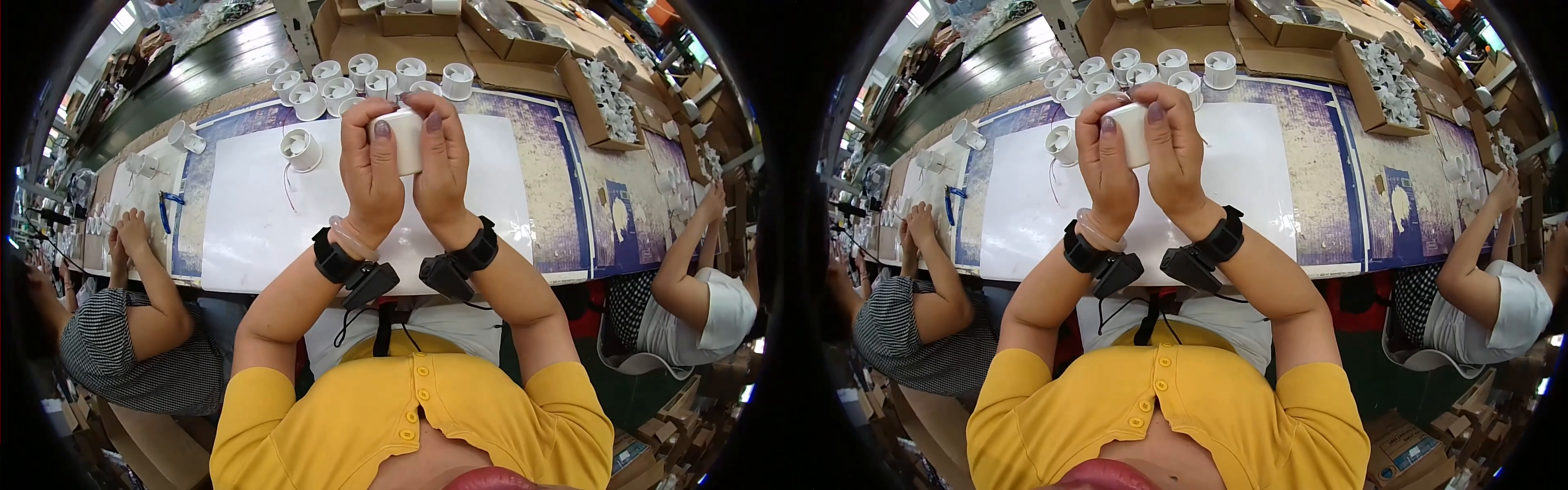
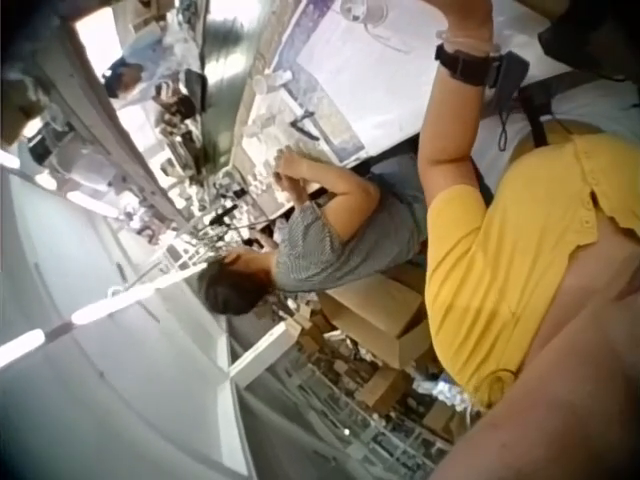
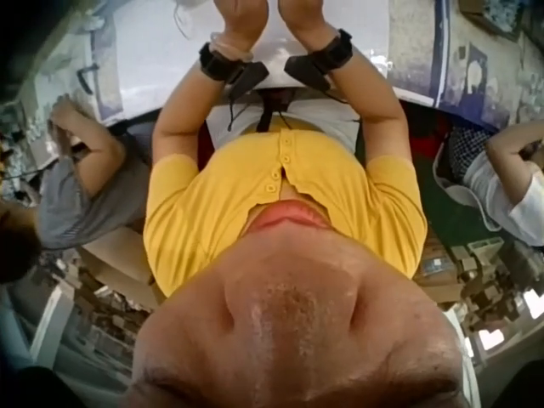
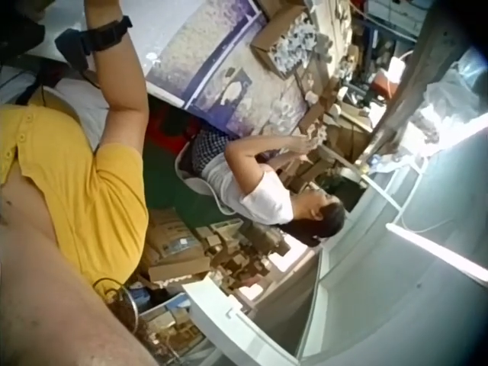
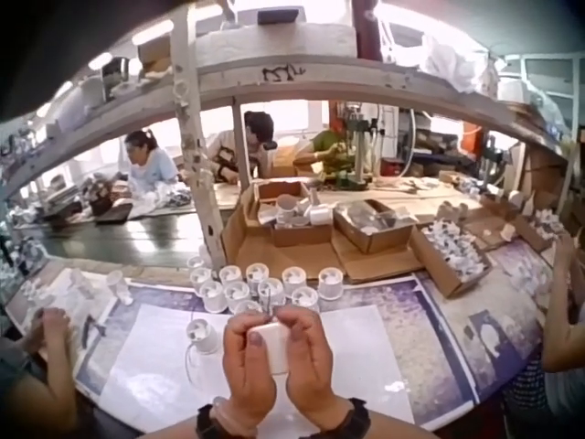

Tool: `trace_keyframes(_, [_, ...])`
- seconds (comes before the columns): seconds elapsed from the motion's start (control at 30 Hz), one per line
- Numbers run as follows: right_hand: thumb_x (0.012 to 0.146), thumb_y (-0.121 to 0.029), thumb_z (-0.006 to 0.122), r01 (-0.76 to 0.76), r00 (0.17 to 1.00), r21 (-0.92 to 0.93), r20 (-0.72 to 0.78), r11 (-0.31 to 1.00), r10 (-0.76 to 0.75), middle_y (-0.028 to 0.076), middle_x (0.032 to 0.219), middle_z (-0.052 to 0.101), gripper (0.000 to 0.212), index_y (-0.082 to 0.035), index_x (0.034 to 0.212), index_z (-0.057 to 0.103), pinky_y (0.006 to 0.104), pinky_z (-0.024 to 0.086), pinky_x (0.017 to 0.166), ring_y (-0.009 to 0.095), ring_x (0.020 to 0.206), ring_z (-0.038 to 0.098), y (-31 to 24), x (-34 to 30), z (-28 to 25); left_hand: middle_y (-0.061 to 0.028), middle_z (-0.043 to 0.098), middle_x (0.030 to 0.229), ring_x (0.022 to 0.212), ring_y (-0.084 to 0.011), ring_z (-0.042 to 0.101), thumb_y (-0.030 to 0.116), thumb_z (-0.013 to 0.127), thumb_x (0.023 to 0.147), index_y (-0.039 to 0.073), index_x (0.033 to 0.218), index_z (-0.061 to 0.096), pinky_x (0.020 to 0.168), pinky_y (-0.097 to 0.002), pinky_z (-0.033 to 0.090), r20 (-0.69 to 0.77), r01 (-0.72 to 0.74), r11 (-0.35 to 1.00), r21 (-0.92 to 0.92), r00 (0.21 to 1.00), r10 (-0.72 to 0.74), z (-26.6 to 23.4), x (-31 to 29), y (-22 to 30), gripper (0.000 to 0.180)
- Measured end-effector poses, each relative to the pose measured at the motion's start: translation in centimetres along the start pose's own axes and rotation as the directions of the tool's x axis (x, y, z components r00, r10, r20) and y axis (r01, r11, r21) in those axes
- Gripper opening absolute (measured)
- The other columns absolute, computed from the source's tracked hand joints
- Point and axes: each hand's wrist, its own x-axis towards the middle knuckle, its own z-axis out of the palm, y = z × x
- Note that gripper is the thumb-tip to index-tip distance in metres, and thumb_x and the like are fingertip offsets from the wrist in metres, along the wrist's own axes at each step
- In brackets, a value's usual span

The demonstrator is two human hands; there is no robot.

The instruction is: Assembling small electronic components by inserting internal wires and parts into white plastic housings at a factory workbench.

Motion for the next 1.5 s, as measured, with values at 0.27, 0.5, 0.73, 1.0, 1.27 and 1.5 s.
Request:
trace_keyframes(0.27, [0.101, -0.030, 0.036, -0.291, 0.955, 0.315, 0.032, 0.903, 0.296, 0.007, 0.101, 0.058, 0.034, -0.003, 0.103, 0.055, 0.0274, 0.045, 0.085, 0.015, 0.093, 0.055, 0.9, 1.0, -2.2, -0.0092, 0.055, 0.105, 0.096, -0.0168, 0.052, 0.019, 0.036, 0.100, 0.002, 0.109, 0.050, 0.086, -0.0275, 0.042, -0.039, 0.246, 0.917, -0.315, 0.962, -0.272, 1.2, -0.3, -0.9, 0.024])
trace_keyframes(0.5, [0.101, -0.029, 0.038, -0.285, 0.958, 0.263, 0.066, 0.922, 0.277, 0.007, 0.101, 0.059, 0.031, -0.003, 0.102, 0.055, 0.0284, 0.047, 0.082, 0.015, 0.092, 0.057, 2.3, -0.2, -1.1, -0.0120, 0.056, 0.099, 0.090, -0.0201, 0.054, 0.014, 0.036, 0.099, 0.000, 0.102, 0.052, 0.083, -0.0295, 0.043, -0.077, -0.036, 0.989, 0.140, 0.996, 0.047, 0.4, -0.5, -1.9, 0.021])
trace_keyframes(0.73, [0.100, -0.023, 0.043, -0.256, 0.966, 0.271, 0.028, 0.928, 0.259, 0.003, 0.096, 0.060, 0.024, -0.004, 0.101, 0.057, 0.0232, 0.046, 0.077, 0.009, 0.086, 0.055, 2.8, -0.6, -0.3, -0.0132, 0.056, 0.097, 0.087, -0.0231, 0.055, 0.012, 0.037, 0.097, 0.000, 0.098, 0.052, 0.081, -0.0303, 0.044, -0.102, 0.037, 0.987, 0.156, 0.995, -0.021, -0.3, -0.7, -2.0, 0.020])
trace_keyframes(1.0, [0.098, -0.024, 0.046, -0.428, 0.878, 0.398, -0.031, 0.811, 0.479, 0.003, 0.089, 0.057, 0.021, -0.005, 0.096, 0.056, 0.0252, 0.047, 0.073, 0.012, 0.081, 0.056, 1.1, 0.9, -1.0, -0.0128, 0.055, 0.102, 0.092, -0.0203, 0.054, 0.022, 0.035, 0.101, 0.000, 0.107, 0.049, 0.085, -0.0303, 0.042, -0.034, -0.045, 0.994, 0.096, 0.998, 0.049, 0.0, -0.4, -2.6, 0.027])
trace_keyframes(1.27, [0.098, -0.026, 0.044, -0.449, 0.877, 0.276, -0.043, 0.850, 0.478, 0.003, 0.088, 0.056, 0.025, -0.005, 0.093, 0.056, 0.0259, 0.047, 0.069, 0.012, 0.080, 0.056, 1.8, 0.8, -1.8, -0.0165, 0.057, 0.101, 0.091, -0.0280, 0.055, 0.022, 0.041, 0.098, 0.001, 0.106, 0.052, 0.082, -0.0345, 0.044, -0.040, -0.196, 0.952, 0.235, 0.977, 0.211, 0.2, -0.7, -4.7, 0.025])
trace_keyframes(1.5, [0.101, -0.036, 0.034, -0.319, 0.947, -0.069, -0.045, 0.945, 0.317, 0.008, 0.097, 0.057, 0.040, -0.003, 0.099, 0.057, 0.0266, 0.047, 0.076, 0.016, 0.087, 0.057, 1.3, 2.5, -3.1, -0.0161, 0.053, 0.112, 0.099, -0.0287, 0.053, 0.034, 0.053, 0.094, 0.000, 0.119, 0.047, 0.085, -0.0360, 0.044, 0.196, -0.301, 0.845, 0.441, 0.952, 0.236, -0.3, 0.1, -4.3, 0.043])
